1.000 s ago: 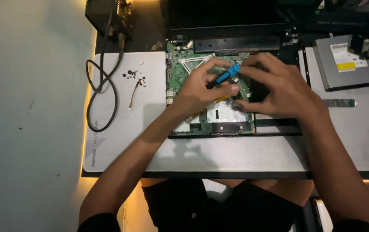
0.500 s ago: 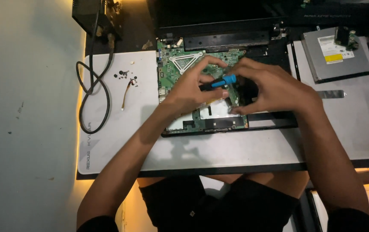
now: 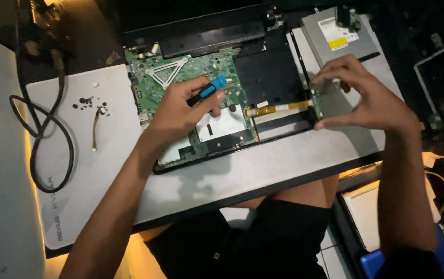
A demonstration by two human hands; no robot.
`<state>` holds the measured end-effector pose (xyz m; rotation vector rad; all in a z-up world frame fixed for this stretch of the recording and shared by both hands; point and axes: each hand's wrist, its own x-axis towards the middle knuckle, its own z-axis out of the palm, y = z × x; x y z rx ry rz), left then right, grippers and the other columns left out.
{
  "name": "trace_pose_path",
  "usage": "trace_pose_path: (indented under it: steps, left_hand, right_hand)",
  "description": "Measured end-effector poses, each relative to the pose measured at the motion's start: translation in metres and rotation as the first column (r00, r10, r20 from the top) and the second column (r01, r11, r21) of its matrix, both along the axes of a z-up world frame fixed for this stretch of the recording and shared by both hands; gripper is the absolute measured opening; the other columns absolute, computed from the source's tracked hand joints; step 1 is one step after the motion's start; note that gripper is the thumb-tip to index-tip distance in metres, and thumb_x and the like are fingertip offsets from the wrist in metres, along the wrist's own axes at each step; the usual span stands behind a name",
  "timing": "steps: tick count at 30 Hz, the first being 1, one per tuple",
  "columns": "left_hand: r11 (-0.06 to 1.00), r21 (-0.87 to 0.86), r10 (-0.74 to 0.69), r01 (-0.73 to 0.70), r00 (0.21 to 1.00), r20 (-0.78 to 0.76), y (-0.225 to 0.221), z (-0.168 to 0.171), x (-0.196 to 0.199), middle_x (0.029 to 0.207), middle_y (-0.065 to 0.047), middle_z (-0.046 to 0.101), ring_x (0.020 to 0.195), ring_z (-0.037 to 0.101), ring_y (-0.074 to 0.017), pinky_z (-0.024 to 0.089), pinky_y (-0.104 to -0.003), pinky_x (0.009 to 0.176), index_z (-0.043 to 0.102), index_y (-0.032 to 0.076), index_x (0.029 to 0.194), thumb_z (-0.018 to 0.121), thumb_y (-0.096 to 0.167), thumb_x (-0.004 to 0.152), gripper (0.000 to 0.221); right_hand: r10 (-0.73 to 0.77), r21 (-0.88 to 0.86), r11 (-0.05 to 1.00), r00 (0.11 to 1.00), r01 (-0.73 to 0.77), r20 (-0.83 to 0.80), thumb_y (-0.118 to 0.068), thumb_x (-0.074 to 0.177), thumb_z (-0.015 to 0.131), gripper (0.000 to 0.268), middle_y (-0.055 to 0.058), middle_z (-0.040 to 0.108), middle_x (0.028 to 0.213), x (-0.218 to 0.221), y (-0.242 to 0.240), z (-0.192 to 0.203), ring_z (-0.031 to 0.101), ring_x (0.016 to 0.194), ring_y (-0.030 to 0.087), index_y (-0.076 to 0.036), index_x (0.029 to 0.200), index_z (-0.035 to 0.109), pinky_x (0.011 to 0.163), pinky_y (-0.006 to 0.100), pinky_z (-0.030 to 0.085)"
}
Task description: Disassembling a laptop by removing screws from the motherboard and detaching internal components using a screwdriver.
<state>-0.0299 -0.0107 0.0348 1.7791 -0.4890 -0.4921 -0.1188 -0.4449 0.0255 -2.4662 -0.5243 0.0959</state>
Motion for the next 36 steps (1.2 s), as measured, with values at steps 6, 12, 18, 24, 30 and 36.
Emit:
trace_pose_path:
  steps: [6,12,18,24,30,36]
  left_hand:
    - [1.0,0.01,-0.005,0.005,0.999,0.034,-0.001,-0.006,0.002,0.094,-0.003,0.085,0.094,0.072,-0.0176,0.055,-0.041,0.091,0.078,0.014,0.097,0.073,0.032,0.117,0.027]
    - [0.998,0.059,0.007,-0.008,1.0,0.018,-0.003,-0.016,0.005,0.09,-0.003,0.087,0.087,0.07,-0.0145,0.052,-0.036,0.083,0.076,0.015,0.098,0.076,0.032,0.116,0.025]
    - [0.998,0.051,-0.032,0.029,0.997,0.065,0.0,-0.028,0.012,0.09,-0.002,0.086,0.09,0.076,-0.015,0.056,-0.036,0.089,0.074,0.015,0.096,0.076,0.032,0.116,0.026]
    - [0.977,0.123,-0.214,0.176,0.764,0.609,0.001,-0.044,0.004,0.102,-0.017,0.089,0.069,0.088,-0.0213,0.075,-0.031,0.058,0.078,-0.001,0.127,0.078,0.013,0.116,0.018]
    - [0.988,0.065,-0.148,0.142,0.722,0.676,-0.038,-0.05,-0.016,0.12,-0.019,0.091,0.1,0.092,-0.0313,0.075,-0.04,0.081,0.087,0.001,0.124,0.085,-0.007,0.098,0.028]
    - [0.962,0.273,-0.219,0.026,0.673,0.706,-0.056,-0.053,-0.022,0.109,-0.001,0.094,0.059,0.074,-0.0122,0.062,-0.031,0.06,0.093,0.016,0.122,0.093,0.036,0.106,0.025]
  right_hand:
    - [0.014,-0.032,0.999,0.992,-0.019,-0.126,-0.037,0.072,0.109,0.097,0.005,0.058,0.157,0.001,-0.01,-0.013,0.058,0.14,0.027,-0.026,0.16,0.069,0.091,0.04,0.054]
    - [-0.012,0.021,1.0,0.968,0.018,-0.252,-0.032,0.073,0.106,0.095,0.009,0.054,0.158,0.005,-0.01,-0.012,0.053,0.156,0.033,-0.021,0.159,0.068,0.117,0.049,0.064]
    - [0.082,0.102,0.993,0.98,-0.064,-0.183,-0.03,0.074,0.108,0.099,0.008,0.06,0.152,0.006,-0.023,-0.026,0.062,0.13,0.026,-0.017,0.163,0.067,0.111,0.044,0.06]
    - [0.109,0.123,0.989,0.976,-0.086,-0.19,-0.03,0.073,0.109,0.099,0.006,0.066,0.14,0.013,-0.023,-0.022,0.069,0.117,0.021,-0.016,0.162,0.067,0.104,0.038,0.06]
    - [0.04,0.059,0.998,0.97,-0.027,-0.24,-0.035,0.072,0.111,0.096,0.001,0.07,0.133,0.016,-0.014,-0.007,0.074,0.11,0.016,-0.02,0.158,0.071,0.098,0.037,0.058]
    - [-0.021,-0.073,0.997,0.968,0.002,-0.249,-0.051,0.074,0.107,0.095,0.004,0.073,0.142,0.013,-0.008,0.001,0.076,0.122,0.024,-0.018,0.155,0.07,0.1,0.042,0.064]
